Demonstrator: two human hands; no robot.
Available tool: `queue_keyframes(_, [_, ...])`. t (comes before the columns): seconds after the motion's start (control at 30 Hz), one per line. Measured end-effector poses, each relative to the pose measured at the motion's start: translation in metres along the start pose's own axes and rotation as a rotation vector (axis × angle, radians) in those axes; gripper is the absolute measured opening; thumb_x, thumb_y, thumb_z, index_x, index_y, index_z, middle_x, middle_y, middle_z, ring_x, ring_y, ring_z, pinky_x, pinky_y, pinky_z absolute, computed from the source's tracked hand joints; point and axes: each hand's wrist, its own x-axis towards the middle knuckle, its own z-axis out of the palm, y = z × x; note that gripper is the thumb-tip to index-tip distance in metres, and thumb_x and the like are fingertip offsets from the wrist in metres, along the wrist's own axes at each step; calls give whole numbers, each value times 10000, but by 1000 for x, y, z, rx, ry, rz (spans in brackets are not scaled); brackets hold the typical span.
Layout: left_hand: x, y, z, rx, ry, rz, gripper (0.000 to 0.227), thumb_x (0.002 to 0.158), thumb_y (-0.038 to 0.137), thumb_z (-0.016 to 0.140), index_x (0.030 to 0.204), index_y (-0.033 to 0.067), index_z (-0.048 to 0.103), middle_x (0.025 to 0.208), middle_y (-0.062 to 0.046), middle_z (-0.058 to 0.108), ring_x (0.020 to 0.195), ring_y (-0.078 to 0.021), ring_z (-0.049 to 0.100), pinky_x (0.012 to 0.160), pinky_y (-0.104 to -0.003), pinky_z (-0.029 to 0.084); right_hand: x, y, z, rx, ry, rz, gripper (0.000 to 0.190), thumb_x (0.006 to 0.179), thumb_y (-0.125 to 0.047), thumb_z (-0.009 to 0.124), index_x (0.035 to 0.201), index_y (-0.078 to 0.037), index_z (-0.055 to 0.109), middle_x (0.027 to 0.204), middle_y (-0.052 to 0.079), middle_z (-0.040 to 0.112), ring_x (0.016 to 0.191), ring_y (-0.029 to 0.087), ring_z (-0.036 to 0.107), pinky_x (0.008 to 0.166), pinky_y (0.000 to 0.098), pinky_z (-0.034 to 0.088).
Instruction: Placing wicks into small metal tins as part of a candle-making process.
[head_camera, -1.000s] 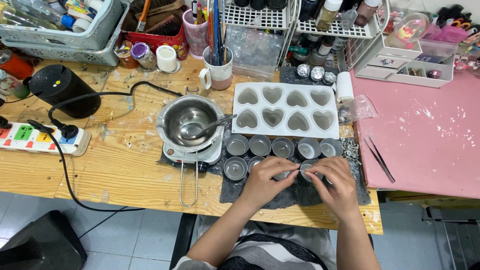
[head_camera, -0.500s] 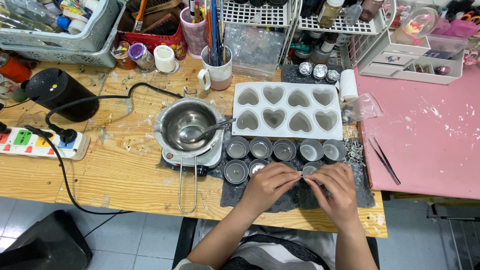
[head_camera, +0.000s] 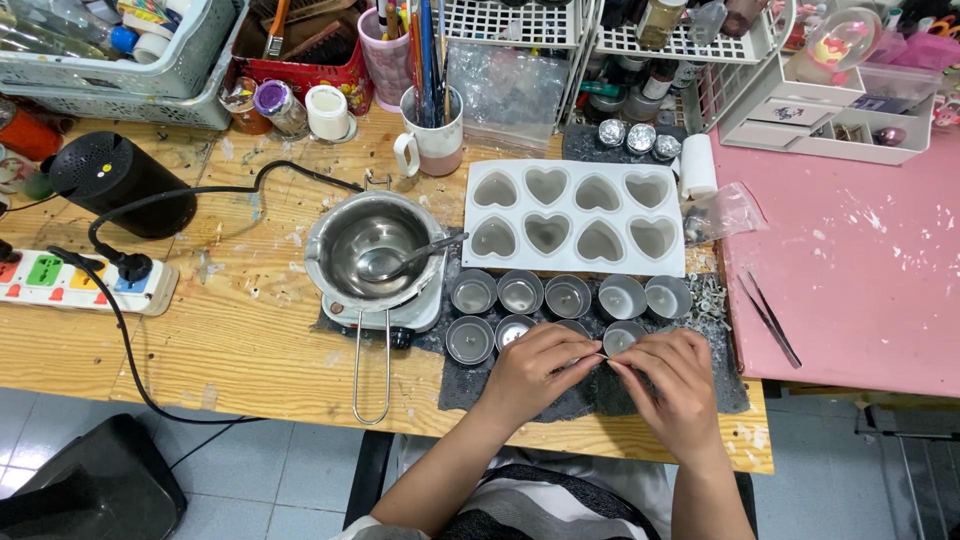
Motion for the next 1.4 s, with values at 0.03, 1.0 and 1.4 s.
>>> queue_keyframes(0.03, [1,2,-2,1,1,0,197,871,118,845,1048,80,768,1003,-40,748,925,-199,737,785,-324,593,1,0,-1,1,0,-1,183,782,-89,812,939,-63,721,887,49,705,890,224,662,926,415,428])
queue_keyframes(1.0, [-35,11,-71,578,-182,-723,671,978,425,576,1449,-45,487,600,-171,674,540,-361,685,506,-477,533,123,-9,115,-39,-412,-425,111,820,-223,784,882,-146,734,882,6,571,949,230,535,864,416,373])
queue_keyframes(1.4, [-39,1,-72,626,-163,-666,681,996,449,539,1453,-54,488,529,-121,643,463,-313,660,438,-435,509,121,-3,145,-141,-483,-447,121,807,-247,776,866,-144,750,911,-5,596,993,224,528,899,438,369])
